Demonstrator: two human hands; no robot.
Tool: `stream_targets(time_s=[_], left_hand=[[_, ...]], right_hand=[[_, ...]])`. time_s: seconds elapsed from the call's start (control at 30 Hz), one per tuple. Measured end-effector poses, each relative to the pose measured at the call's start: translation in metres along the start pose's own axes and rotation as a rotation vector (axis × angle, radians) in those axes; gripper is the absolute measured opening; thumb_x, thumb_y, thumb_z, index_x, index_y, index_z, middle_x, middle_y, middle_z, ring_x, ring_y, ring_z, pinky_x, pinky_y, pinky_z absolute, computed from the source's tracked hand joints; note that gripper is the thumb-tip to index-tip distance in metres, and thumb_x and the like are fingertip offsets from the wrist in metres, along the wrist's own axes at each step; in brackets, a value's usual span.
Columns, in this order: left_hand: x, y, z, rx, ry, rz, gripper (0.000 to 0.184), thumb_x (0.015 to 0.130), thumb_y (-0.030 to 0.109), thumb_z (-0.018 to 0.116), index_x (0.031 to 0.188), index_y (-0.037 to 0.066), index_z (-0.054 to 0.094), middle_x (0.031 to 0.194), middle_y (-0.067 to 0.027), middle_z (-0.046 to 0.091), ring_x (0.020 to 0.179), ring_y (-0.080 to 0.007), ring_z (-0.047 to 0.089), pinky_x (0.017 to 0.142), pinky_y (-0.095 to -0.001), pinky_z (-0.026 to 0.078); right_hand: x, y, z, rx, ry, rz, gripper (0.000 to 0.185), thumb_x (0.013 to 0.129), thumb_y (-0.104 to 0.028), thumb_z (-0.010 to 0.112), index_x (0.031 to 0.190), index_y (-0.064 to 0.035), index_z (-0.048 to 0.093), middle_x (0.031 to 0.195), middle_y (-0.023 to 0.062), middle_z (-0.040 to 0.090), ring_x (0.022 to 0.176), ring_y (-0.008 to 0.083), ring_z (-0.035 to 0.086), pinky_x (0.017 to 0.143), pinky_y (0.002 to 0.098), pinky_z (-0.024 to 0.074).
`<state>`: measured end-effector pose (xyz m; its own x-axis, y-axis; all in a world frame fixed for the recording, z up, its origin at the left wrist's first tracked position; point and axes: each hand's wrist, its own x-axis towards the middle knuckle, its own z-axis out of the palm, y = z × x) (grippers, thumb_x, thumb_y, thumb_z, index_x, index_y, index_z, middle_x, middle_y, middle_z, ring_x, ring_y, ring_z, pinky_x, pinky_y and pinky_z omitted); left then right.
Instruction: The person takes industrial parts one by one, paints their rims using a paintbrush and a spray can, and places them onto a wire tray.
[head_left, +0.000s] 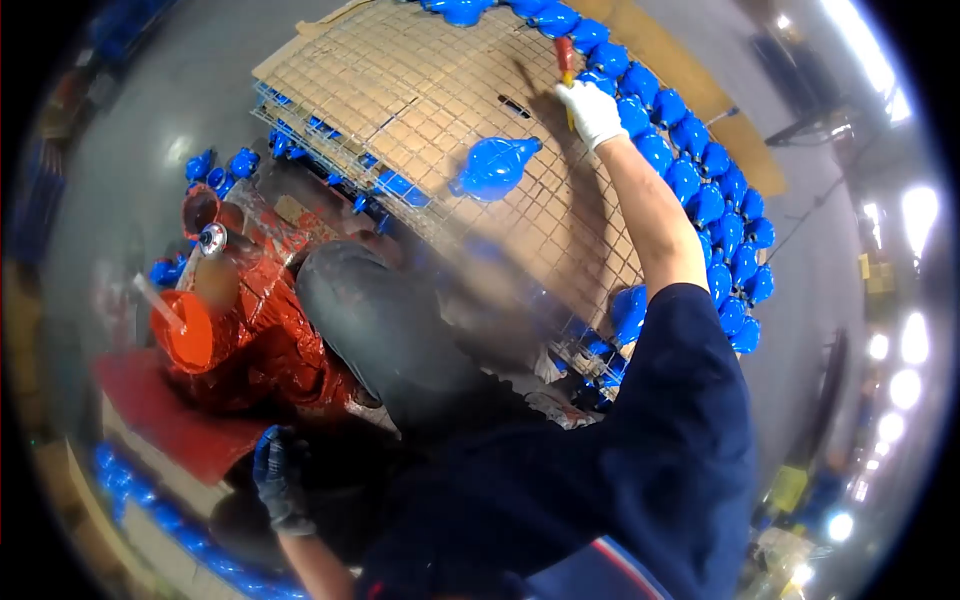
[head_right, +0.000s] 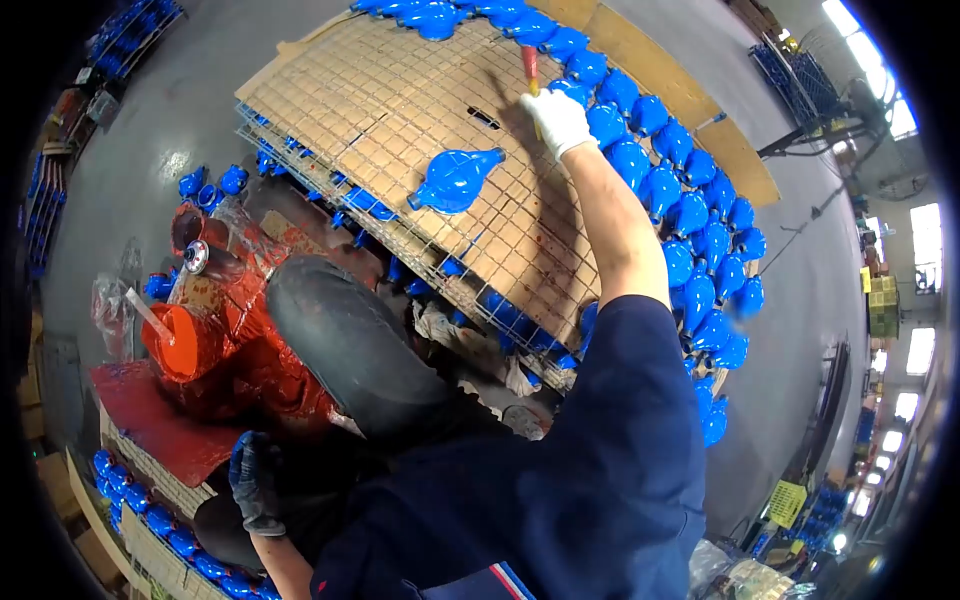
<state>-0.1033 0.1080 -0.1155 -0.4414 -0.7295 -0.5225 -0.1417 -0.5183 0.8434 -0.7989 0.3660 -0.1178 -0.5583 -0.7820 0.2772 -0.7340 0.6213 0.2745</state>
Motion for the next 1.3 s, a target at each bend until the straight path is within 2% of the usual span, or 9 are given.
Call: stream_targets(time_s=[0.1, 0.27, 0.43, 0.53, 0.63, 0.77, 0.93, 1.13, 1.3], left_hand=[[0.001, 0.012, 0.011, 0.039, -0.001, 0.020, 0.035, 0.098, 0.027, 0.066, 0.128, 0.010, 0.063, 0.116, -0.0038, 0.070, 0.094, -0.0175, 0.067, 0.081, -0.0312, 0.054], [0.016, 0.038, 0.053, 0.073, -0.138, 0.205, 0.033, 0.100, 0.024, 0.061, 0.129, 0.008, 0.062, 0.117, -0.0078, 0.068, 0.096, -0.0183, 0.068, 0.083, -0.0314, 0.055], [0.031, 0.053, 0.108, 0.001, -0.441, 0.446, 0.040, 0.104, 0.020, 0.051, 0.141, 0.003, 0.050, 0.131, -0.0153, 0.062, 0.102, -0.0242, 0.070, 0.085, -0.0354, 0.058], [0.019, 0.073, 0.137, -0.244, -0.561, 0.310, 0.068, 0.103, 0.042, 0.052, 0.156, 0.008, 0.027, 0.155, -0.0159, 0.037, 0.125, -0.0311, 0.055, 0.098, -0.0454, 0.050], [0.006, 0.058, 0.137, -0.535, -0.546, 0.627, 0.074, 0.098, 0.050, 0.057, 0.156, 0.014, 0.026, 0.154, -0.0126, 0.038, 0.133, -0.0305, 0.048, 0.101, -0.0457, 0.048], [-0.015, 0.040, 0.077, -0.555, -0.269, 0.779, 0.057, 0.098, 0.046, 0.055, 0.144, 0.013, 0.045, 0.147, -0.0145, 0.047, 0.137, -0.0339, 0.044, 0.112, -0.0495, 0.042], [-0.023, 0.019, 0.024, -1.386, -0.459, 0.547, 0.059, 0.096, 0.042, 0.057, 0.144, 0.011, 0.046, 0.146, -0.0201, 0.047, 0.137, -0.0407, 0.042, 0.112, -0.0571, 0.039], [-0.044, 0.016, -0.026, -0.922, -0.384, 0.565, 0.081, 0.090, 0.034, 0.068, 0.153, 0.004, 0.027, 0.147, -0.0248, 0.045, 0.130, -0.0436, 0.051, 0.101, -0.0567, 0.052], [-0.042, 0.004, -0.026, -0.511, -0.115, 0.610, 0.092, 0.078, 0.036, 0.082, 0.150, 0.006, 0.032, 0.132, -0.0152, 0.056, 0.110, -0.0308, 0.063, 0.089, -0.0417, 0.056]], right_hand=[[0.026, -0.002, -0.030, 0.332, 0.313, 0.173, 0.012, 0.088, -0.011, 0.058, 0.098, -0.0118, 0.063, 0.087, 0.0162, 0.067, 0.085, 0.0362, 0.067, 0.071, 0.0437, 0.0519], [0.051, -0.083, -0.135, 1.097, 0.681, 0.003, 0.025, 0.082, 0.000, 0.078, 0.091, -0.0053, 0.055, 0.095, 0.0067, 0.070, 0.083, 0.0139, 0.063, 0.073, 0.0284, 0.0544], [0.036, -0.231, -0.252, 1.626, 0.530, -0.074, 0.028, 0.084, 0.004, 0.076, 0.090, -0.0067, 0.050, 0.105, 0.0138, 0.068, 0.085, 0.0142, 0.063, 0.068, 0.0256, 0.0543], [0.012, -0.327, -0.274, 1.985, 0.458, -0.110, 0.033, 0.083, 0.008, 0.074, 0.093, -0.0081, 0.046, 0.104, 0.0171, 0.066, 0.078, 0.0125, 0.063, 0.060, 0.0242, 0.0524], [-0.042, -0.413, -0.282, 2.266, 0.270, -0.224, 0.035, 0.084, 0.008, 0.072, 0.097, -0.0094, 0.044, 0.111, 0.0190, 0.064, 0.068, 0.0108, 0.059, 0.059, 0.0240, 0.0498], [-0.124, -0.482, -0.268, 2.205, 0.186, -0.444, 0.039, 0.081, 0.013, 0.073, 0.101, -0.0074, 0.047, 0.117, 0.0232, 0.063, 0.085, 0.0171, 0.066, 0.074, 0.0286, 0.0549], [-0.147, -0.490, -0.226, 2.287, -0.088, -0.734, 0.035, 0.084, 0.010, 0.070, 0.114, -0.0023, 0.056, 0.113, 0.0248, 0.067, 0.098, 0.0306, 0.067, 0.085, 0.0381, 0.0547], [-0.095, -0.486, -0.186, 2.022, -0.103, -0.223, 0.046, 0.109, -0.033, 0.042, 0.143, -0.0024, 0.047, 0.101, 0.0074, 0.061, 0.082, 0.0105, 0.052, 0.075, 0.0266, 0.0450], [-0.068, -0.476, -0.165, 2.371, -0.324, 0.025, 0.055, 0.104, -0.041, 0.051, 0.143, -0.0025, 0.047, 0.100, 0.0071, 0.058, 0.086, 0.0147, 0.052, 0.075, 0.0292, 0.0453]])
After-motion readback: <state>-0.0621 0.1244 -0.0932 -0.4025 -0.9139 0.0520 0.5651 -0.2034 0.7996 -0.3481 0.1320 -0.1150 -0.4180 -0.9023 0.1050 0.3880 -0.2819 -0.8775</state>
